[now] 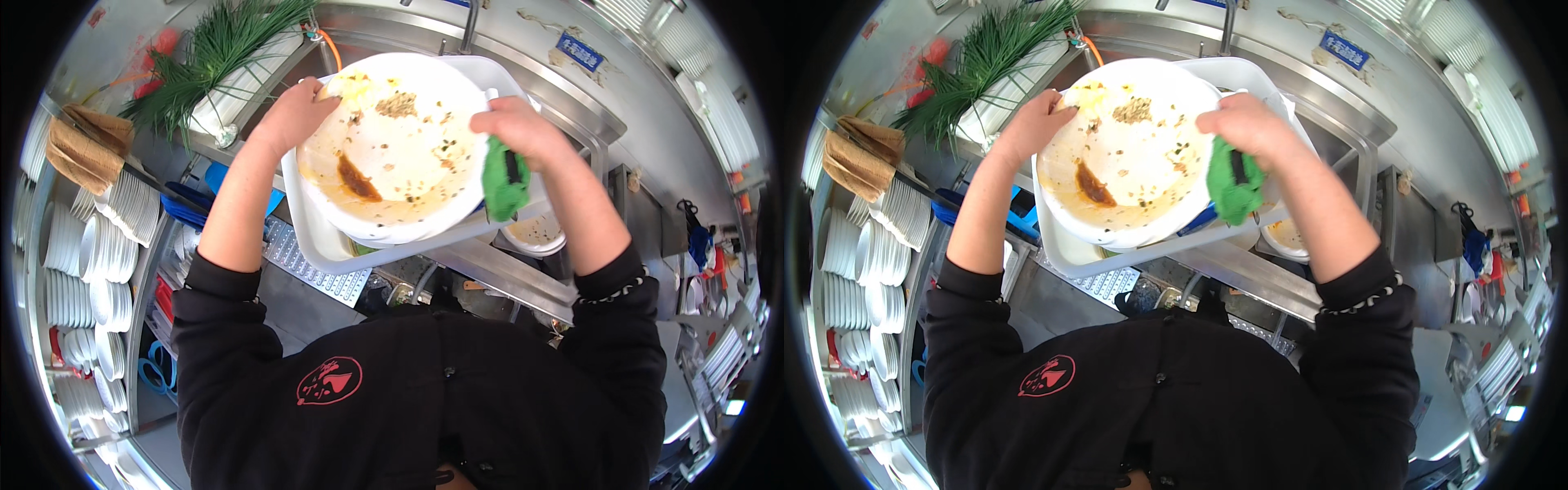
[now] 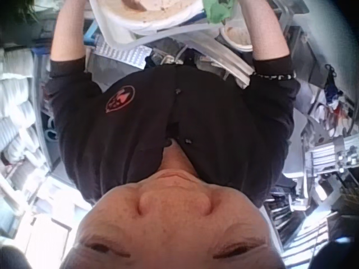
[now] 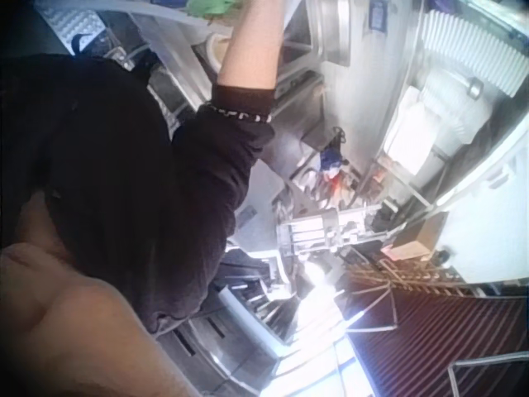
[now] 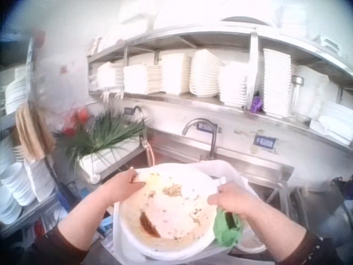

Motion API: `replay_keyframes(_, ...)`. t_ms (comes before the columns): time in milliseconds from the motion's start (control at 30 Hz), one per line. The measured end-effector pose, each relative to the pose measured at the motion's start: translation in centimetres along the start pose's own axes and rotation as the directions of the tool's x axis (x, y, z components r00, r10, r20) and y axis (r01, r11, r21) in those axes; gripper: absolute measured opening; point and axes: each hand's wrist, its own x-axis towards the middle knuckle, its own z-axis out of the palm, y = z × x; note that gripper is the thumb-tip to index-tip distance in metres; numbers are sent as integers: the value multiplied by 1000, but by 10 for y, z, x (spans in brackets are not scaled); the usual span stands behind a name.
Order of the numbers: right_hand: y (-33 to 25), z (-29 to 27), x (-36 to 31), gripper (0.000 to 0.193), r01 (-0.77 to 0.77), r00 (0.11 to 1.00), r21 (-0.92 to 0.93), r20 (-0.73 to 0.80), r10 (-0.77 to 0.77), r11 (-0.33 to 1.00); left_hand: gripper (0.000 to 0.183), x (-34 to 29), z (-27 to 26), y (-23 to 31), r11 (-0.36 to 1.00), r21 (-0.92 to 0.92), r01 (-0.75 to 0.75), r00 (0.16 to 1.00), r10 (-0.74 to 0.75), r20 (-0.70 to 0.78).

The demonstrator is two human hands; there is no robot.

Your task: The person empties a white bin of dirty dishes into a sink, then wipes the bin with a green cloth. They return to the sink and wash several items including plates, bowls, a can, and chopsticks using the cloth, placing cleaned items into the sink.

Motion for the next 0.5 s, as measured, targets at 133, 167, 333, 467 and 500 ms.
replay_keyframes(133, -13, -53, -55, 39, 32, 999, 34, -27, -31, 999, 42, -8, 5, 42, 823, -562, -77, 954, 225, 200)
replay_keyframes(167, -13, -63, -67, 40, 26, 992, 0, -120, -26, 1000, 40, -6, 15, 54, 803, -591, -79, 947, 246, 207)
replay_keyframes(333, -2, -98, -143, 55, -80, 940, 83, -326, 102, 993, 29, -7, 74, 99, 745, -652, -140, 950, 287, 124)
replay_keyframes(467, 39, -77, -201, 73, -228, 829, 74, -508, 233, 971, 30, -28, 111, 110, 715, -682, -153, 965, 257, 53)
replay_keyframes(500, 56, -64, -220, 75, -153, 849, 155, -486, 210, 976, 32, -39, 124, 114, 671, -718, -185, 962, 274, 8)
